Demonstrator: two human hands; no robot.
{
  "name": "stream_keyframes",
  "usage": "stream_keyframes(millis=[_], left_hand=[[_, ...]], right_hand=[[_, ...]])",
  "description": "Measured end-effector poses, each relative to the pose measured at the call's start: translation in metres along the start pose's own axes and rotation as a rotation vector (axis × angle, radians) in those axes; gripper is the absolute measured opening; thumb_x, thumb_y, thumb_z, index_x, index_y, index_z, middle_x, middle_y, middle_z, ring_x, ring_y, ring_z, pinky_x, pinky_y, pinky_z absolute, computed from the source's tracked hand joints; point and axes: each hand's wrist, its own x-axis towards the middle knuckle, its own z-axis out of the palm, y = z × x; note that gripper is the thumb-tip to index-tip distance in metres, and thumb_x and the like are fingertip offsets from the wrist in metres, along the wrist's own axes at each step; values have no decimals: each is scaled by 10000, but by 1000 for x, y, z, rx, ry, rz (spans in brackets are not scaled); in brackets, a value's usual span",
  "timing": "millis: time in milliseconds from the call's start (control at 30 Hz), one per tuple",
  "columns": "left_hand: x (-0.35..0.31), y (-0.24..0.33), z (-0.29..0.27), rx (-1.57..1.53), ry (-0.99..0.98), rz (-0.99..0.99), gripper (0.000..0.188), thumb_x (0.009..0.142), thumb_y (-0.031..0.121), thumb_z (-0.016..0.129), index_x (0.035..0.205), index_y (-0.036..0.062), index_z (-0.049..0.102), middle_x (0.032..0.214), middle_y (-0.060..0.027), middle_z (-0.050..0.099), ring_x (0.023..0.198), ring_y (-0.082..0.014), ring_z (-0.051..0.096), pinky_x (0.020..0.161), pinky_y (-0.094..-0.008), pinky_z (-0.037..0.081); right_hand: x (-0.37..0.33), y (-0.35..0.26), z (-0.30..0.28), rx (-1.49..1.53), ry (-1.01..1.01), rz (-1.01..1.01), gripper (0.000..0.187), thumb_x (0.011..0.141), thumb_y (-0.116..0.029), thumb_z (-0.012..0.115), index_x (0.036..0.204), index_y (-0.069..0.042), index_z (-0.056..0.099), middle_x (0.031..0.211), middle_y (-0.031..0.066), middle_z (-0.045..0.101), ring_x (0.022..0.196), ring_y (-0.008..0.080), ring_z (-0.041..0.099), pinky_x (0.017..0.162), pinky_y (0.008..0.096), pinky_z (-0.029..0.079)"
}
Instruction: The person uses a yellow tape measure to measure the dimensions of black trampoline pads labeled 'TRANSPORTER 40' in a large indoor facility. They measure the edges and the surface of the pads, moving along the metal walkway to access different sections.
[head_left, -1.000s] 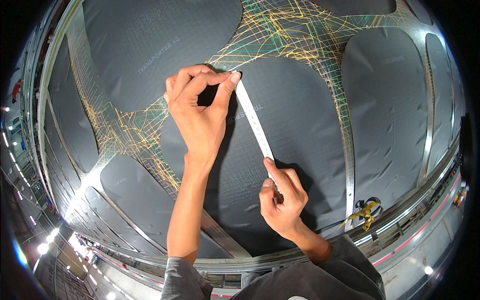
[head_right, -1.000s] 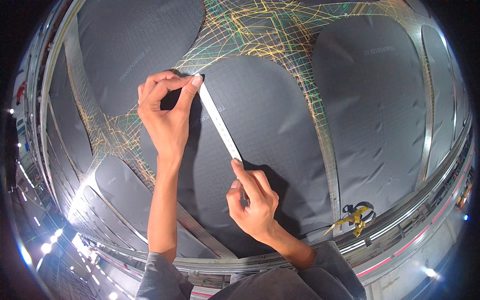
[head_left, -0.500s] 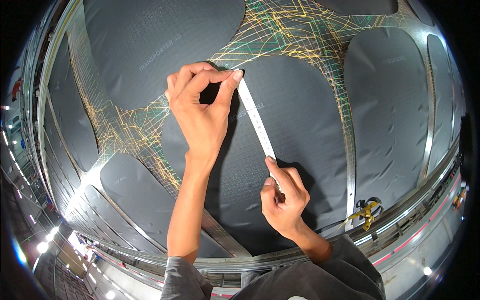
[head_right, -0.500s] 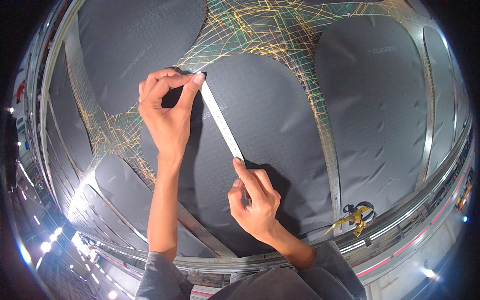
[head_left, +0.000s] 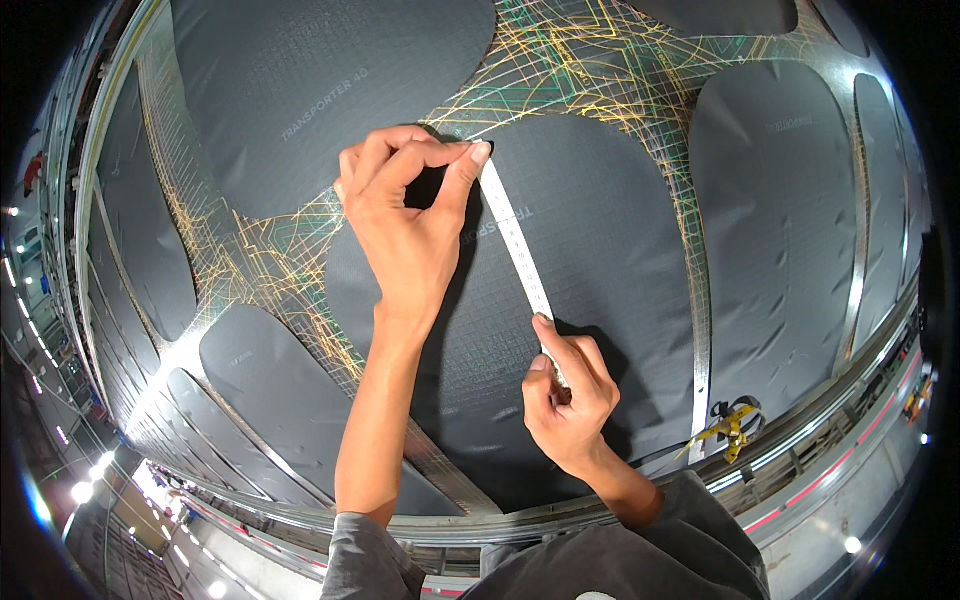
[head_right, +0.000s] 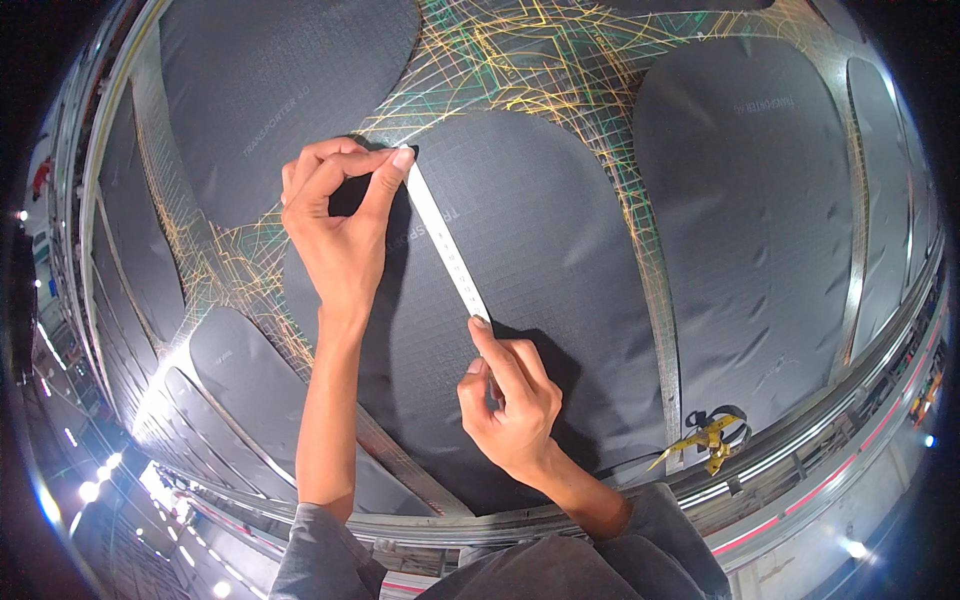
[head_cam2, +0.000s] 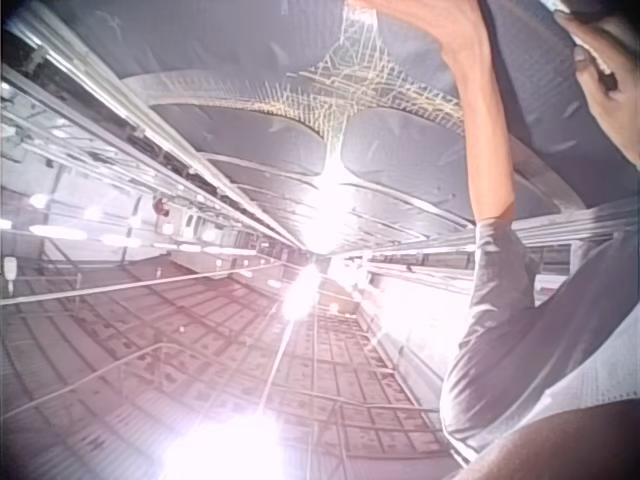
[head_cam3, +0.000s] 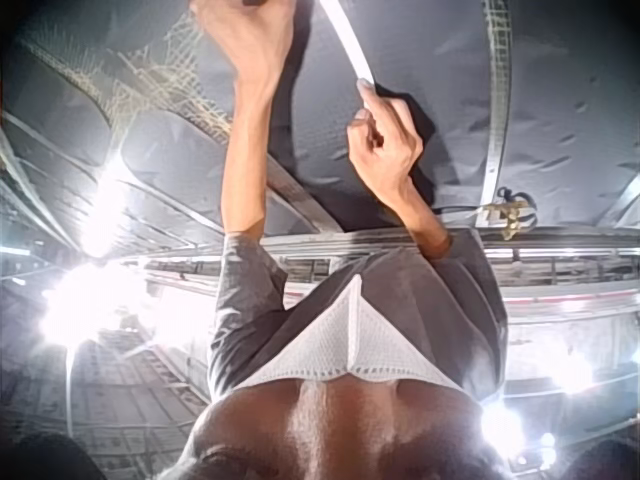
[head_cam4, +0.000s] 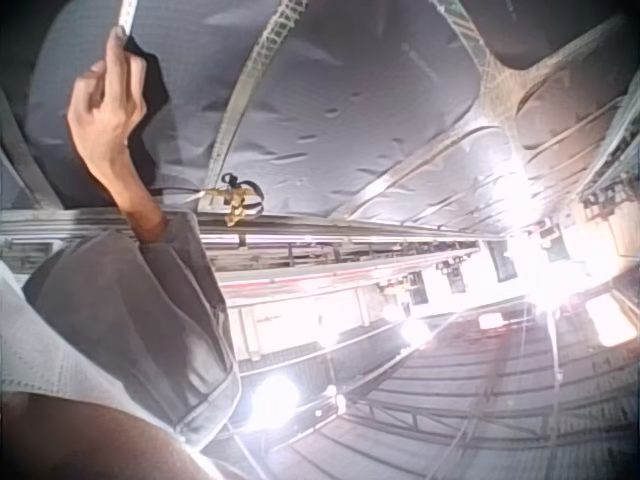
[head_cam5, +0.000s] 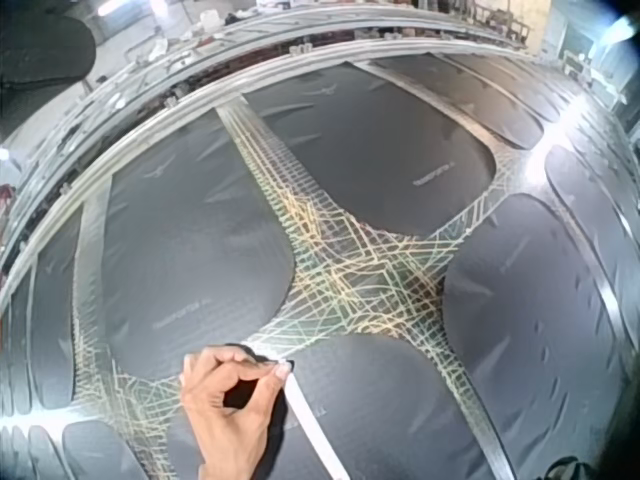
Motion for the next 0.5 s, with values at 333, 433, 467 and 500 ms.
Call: stream_keyframes(millis=[333,433,467,500], left_hand=[[0,1,-1,-9,16,1,156,773,218,897,865,112,828,918,-20,693,936,-196,568,887,-360,427],[-1,1,-1,-15,23,3,153,771,216,897,866,116,832,915,-15,688,932,-192,560,884,-360,423],[0,1,0,-15,21,6,153,771,215,897,866,116,832,914,-13,687,931,-190,557,884,-360,421],[0,1,0,-15,19,10,153,770,215,897,866,116,832,912,-11,686,930,-188,554,884,-360,419]], right_hand=[[-2,0,2,-20,26,-9,563,755,116,627,1301,-4,696,841,38,606,528,61,469,422,248,348],[-3,0,3,-24,30,-10,562,756,116,626,1301,-1,694,837,38,600,527,59,469,419,250,348],[-3,0,3,-25,32,-8,561,757,116,626,1302,0,694,834,37,598,527,58,469,419,250,348],[-3,0,3,-28,31,-8,562,756,116,626,1302,0,694,831,37,595,528,58,470,419,250,348]])
